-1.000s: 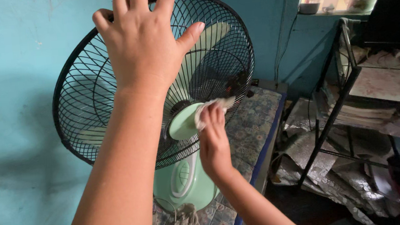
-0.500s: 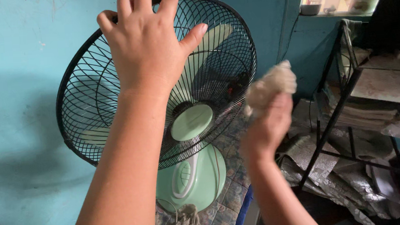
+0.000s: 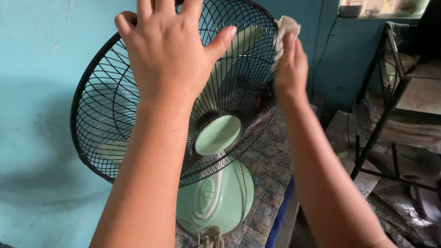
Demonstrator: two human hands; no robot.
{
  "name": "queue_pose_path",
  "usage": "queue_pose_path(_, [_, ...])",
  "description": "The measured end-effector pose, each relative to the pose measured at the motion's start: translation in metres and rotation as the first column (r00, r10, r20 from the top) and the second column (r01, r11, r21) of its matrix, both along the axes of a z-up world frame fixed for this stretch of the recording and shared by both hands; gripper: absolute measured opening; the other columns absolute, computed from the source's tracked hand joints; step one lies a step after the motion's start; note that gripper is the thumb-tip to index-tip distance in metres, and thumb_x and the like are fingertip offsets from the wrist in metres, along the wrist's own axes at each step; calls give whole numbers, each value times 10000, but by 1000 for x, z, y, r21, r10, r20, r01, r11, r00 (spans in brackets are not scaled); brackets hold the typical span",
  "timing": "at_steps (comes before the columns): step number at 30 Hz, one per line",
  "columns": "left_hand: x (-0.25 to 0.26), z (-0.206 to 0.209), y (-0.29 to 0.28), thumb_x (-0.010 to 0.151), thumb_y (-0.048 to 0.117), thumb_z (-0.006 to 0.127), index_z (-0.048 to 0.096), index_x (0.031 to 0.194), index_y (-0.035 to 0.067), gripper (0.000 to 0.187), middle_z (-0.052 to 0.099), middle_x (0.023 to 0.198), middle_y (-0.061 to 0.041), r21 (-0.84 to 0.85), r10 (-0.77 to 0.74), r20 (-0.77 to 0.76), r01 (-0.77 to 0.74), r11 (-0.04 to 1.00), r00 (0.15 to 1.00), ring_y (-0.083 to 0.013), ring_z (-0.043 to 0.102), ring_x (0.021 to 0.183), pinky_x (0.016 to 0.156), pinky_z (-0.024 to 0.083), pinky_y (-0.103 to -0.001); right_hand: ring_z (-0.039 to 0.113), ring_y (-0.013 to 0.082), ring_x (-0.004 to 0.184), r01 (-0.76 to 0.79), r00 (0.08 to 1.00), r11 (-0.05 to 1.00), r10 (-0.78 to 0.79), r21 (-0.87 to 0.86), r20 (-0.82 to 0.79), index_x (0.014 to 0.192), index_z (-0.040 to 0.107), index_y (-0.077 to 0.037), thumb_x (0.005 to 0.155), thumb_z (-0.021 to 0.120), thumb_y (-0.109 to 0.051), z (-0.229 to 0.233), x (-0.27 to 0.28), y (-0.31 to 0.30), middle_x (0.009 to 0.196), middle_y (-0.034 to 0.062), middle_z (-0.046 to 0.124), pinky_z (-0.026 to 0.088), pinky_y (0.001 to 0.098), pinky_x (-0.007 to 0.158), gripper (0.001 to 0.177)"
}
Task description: The person wipes the front metal cage and blades of a green table fan using a white cloth. They rotate the fan head to reach different sections and continue wiping the cage and blades throughout the clip.
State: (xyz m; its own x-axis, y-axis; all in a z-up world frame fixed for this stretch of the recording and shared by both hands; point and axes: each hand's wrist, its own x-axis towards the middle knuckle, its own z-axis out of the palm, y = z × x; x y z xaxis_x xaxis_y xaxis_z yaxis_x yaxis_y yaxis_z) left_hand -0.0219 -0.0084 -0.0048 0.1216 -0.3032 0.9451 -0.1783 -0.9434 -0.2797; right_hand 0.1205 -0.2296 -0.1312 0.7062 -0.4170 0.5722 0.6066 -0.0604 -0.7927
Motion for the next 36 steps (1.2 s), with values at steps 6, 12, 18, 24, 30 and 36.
queue_pose_path(6, [-3,1,-2,871,673,810,687,1313,206,654,618,1138,-40,-13,11,-1,-11,1000,1000,-277,570,1013,833,404,-511,658,121,783,4,946,975,-77,224,316,1165,665,-12,1110,421,-366,-16,-6,-36,968,46,712,526,293,669,433])
queue_pose_path(12, [-7,0,0,880,655,812,682,1320,200,647,619,1135,-41,-5,-5,-28,5,1000,1000,-277,571,1013,830,404,-511,567,108,939,134,925,989,-105,-56,365,1435,587,20,1216,426,-346,-72,-27,11,1087,39,652,479,294,812,456])
queue_pose_path(18, [-9,1,-2,870,670,805,682,1313,200,657,622,1133,-45,-11,-3,-22,3,1000,1000,-277,572,1013,841,414,-523,538,93,872,273,918,948,-206,-165,338,1515,450,52,1198,425,-373,-105,-63,24,1102,26,614,467,271,753,530])
queue_pose_path(24, [-3,-2,1,861,690,782,677,1305,205,666,637,1155,-48,-15,-1,1,1,1000,1000,-279,585,1029,838,421,-542,489,75,739,183,954,979,-198,85,224,1137,643,7,1156,437,-348,-57,-63,12,844,-2,577,403,268,643,411])
queue_pose_path(30, [1,-3,7,972,519,740,653,1359,198,511,667,1188,-57,-68,-163,-52,159,985,985,-301,623,1057,865,426,-573,611,212,1314,227,818,946,-58,-229,572,1459,558,29,1221,439,-255,25,-82,54,1428,156,642,480,347,1132,389])
queue_pose_path(36, [-21,4,48,1142,307,621,517,1449,190,345,619,1424,-49,-291,-717,-119,666,687,687,-273,596,1363,1146,506,-416,504,370,1437,623,626,688,-153,-372,765,1486,523,-26,1246,396,-199,82,-124,88,1509,234,561,393,445,1266,322])
